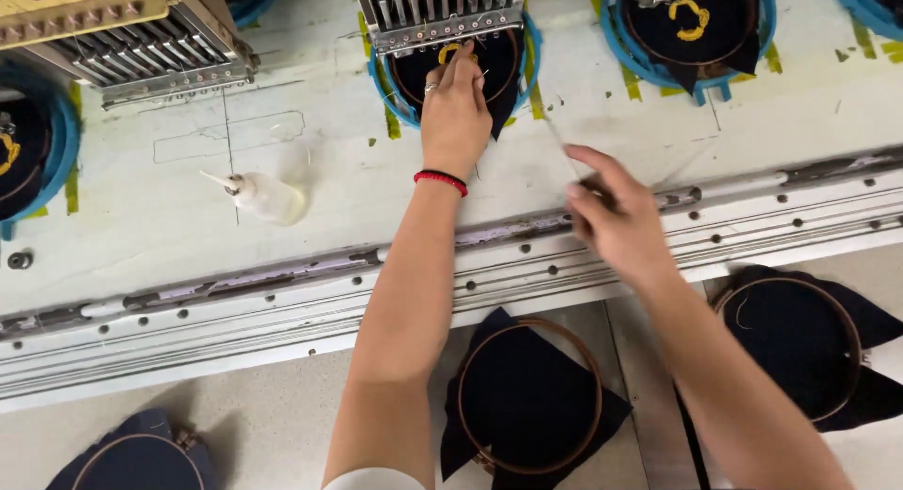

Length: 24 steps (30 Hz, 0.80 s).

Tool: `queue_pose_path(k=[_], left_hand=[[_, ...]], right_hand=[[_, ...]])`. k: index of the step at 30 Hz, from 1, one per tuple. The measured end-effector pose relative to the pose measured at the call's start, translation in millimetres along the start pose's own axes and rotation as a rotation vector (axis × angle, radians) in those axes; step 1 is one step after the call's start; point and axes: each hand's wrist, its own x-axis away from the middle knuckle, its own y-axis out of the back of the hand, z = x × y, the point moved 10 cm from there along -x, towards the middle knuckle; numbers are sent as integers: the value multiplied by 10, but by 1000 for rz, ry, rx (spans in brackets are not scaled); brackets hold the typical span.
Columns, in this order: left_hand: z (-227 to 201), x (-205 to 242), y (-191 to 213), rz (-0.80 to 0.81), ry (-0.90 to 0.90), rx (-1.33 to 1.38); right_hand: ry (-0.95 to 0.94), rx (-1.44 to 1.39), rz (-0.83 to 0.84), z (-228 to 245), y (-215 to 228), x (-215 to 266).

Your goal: Operating an industrial embroidery machine, including threading needles, preparing fabric in embroidery hoops, and trimming excess threads.

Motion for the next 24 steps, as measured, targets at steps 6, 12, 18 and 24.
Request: queue_pose_path(k=[6,12,18,24], left_hand=[[8,15,-17,-27,-2,-15],[-20,12,-4,-77,-34,-36],[-27,29,-49,-109,12,-53],[-31,30,-57,-126,36,-42]], right_hand=[[-75,-199,-78,-64,-498,-585],[-4,-295,-192,-123,-547,-751],[-23,-271,-215,-160,-548,-755],[-56,-299,-228,-124,-562,-765]])
